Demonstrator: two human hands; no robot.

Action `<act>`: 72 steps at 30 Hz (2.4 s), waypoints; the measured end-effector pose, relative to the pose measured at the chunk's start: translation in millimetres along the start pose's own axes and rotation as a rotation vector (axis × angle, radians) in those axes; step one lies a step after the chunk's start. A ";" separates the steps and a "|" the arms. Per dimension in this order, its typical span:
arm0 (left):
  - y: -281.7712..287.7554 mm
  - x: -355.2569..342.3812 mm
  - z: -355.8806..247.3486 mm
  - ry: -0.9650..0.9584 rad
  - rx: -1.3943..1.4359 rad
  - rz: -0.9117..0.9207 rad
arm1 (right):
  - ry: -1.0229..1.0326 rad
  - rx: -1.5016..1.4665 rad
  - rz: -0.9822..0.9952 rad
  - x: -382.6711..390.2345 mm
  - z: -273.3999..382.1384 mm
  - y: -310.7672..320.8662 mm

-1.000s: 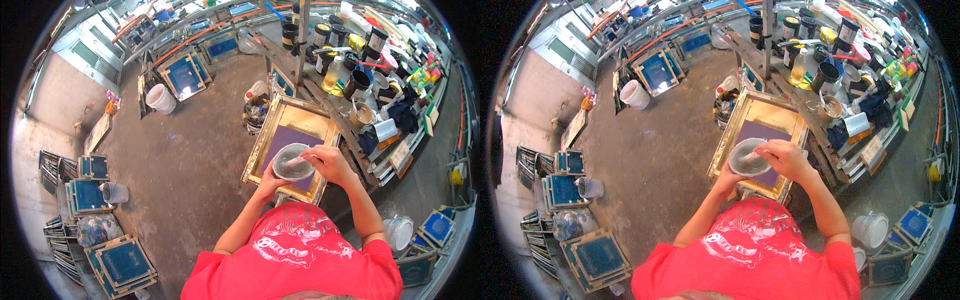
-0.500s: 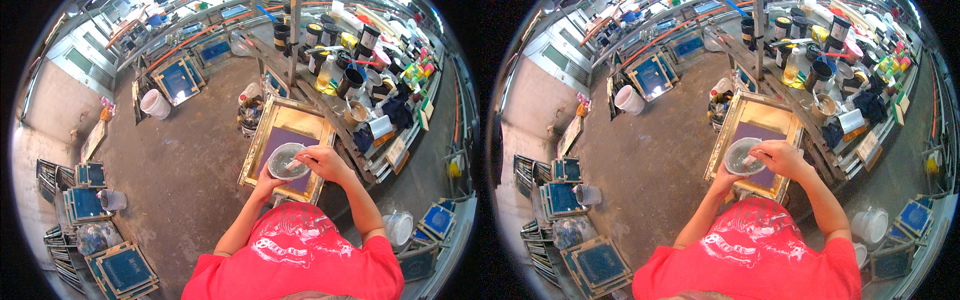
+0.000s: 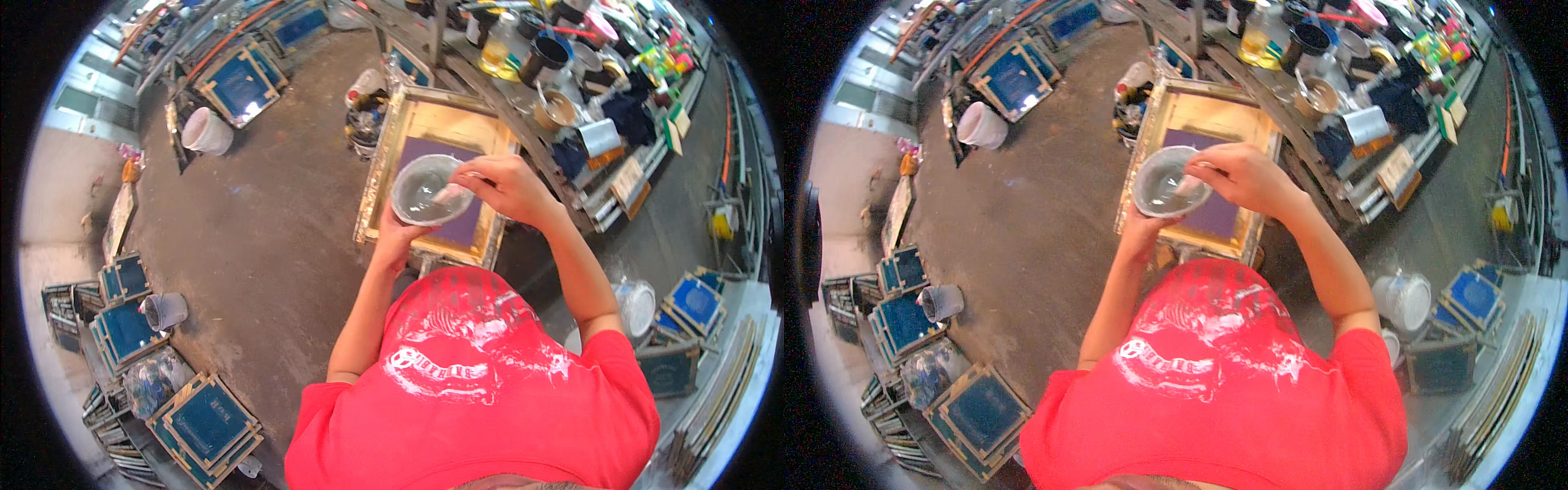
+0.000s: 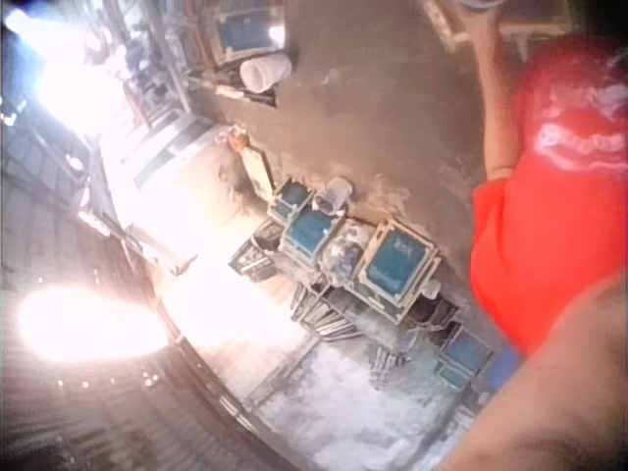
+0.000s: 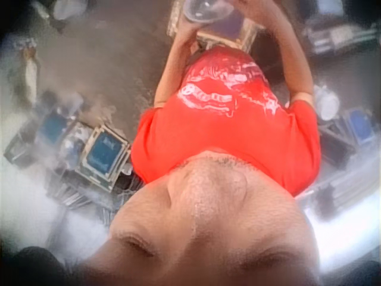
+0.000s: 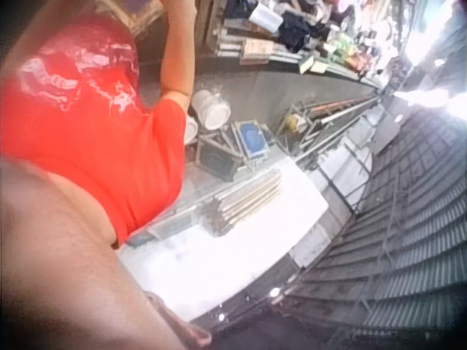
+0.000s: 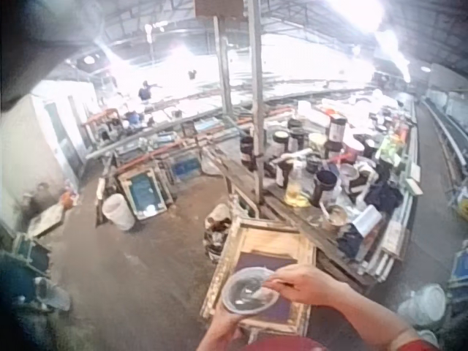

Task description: The person mixes a gray liquid in a small container, adds black pigment and water, then stirs. They pour the mixture onto a screen-printing frame and use a squeegee to spread the ink across a purple fabric on a conveyor.

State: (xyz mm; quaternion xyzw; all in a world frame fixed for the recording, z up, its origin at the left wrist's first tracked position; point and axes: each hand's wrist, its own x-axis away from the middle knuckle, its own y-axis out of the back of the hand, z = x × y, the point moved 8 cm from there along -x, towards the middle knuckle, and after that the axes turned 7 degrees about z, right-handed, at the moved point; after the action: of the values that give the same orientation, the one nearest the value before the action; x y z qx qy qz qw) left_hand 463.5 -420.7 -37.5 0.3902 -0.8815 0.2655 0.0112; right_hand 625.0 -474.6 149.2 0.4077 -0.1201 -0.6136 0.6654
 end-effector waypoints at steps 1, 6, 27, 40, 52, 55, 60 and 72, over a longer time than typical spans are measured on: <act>-2.0 1.1 -0.5 -0.012 0.003 0.013 | -0.024 -0.020 0.012 1.4 -1.8 -3.1; -5.8 0.6 -6.9 -0.122 -0.057 0.074 | -0.074 -0.002 -0.093 7.2 -14.9 13.1; -7.4 -15.2 -15.7 -0.092 -0.024 0.010 | -0.093 0.097 0.064 -3.9 -29.4 18.4; 4.0 -5.0 -22.9 -0.090 0.045 -0.038 | -0.105 0.085 -0.006 -17.8 -9.6 20.5; -9.0 0.1 -15.9 -0.050 -0.001 0.049 | -0.071 0.149 -0.003 -13.4 5.7 21.4; -8.1 -3.5 -13.9 -0.067 -0.010 0.068 | -0.005 0.153 0.096 -14.7 10.5 0.8; 2.9 -6.8 -6.2 -0.047 0.032 0.050 | 0.046 0.076 0.352 -6.6 25.2 -28.3; -11.4 3.2 -16.3 -0.057 0.063 0.107 | 0.033 0.199 0.205 -21.9 31.8 -3.3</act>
State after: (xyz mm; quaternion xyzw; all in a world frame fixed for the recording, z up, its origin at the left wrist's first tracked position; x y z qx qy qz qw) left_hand 466.2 -421.5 -17.5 0.3501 -0.8924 0.2820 -0.0403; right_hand 596.8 -466.8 174.6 0.4671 -0.2105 -0.5207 0.6829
